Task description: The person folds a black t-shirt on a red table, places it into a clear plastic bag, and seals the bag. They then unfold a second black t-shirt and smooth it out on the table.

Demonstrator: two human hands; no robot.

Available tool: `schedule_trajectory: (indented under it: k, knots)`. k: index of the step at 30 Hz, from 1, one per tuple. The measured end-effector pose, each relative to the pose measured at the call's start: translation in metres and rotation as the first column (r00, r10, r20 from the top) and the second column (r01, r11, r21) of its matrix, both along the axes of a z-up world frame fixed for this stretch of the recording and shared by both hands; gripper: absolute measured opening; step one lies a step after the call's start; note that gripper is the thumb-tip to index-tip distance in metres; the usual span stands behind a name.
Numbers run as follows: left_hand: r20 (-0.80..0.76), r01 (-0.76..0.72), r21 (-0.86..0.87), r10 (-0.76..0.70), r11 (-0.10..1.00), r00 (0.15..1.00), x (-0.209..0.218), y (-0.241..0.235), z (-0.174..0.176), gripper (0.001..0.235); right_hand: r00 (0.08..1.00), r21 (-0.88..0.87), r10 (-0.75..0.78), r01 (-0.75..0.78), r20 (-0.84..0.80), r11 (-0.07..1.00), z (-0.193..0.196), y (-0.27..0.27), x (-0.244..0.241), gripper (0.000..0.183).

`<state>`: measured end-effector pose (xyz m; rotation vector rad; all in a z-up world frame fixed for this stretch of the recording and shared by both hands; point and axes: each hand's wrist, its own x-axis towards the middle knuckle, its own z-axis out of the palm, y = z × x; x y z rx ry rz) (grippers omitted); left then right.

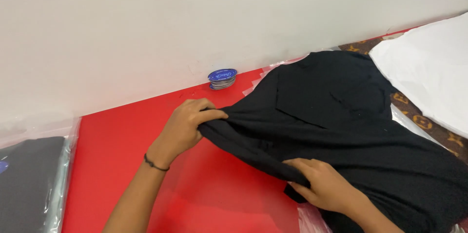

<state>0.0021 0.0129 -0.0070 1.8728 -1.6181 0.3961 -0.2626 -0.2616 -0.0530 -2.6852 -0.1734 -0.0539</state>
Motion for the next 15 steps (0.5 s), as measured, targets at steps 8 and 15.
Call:
schedule_trajectory:
  k: [8,15]
  knots:
    - [-0.231,-0.238,0.336,0.325,0.911,0.917,0.000,0.093,-0.020,0.041,0.960,0.102,0.279,-0.280,0.021,0.955,0.004,0.033,0.010,0.043]
    - [-0.442,-0.061,0.746,0.561,0.663,0.700,0.001,0.125,-0.024,0.049,0.905,-0.069,-0.231,0.273,0.357,0.960,-0.015,-0.047,0.025,0.033]
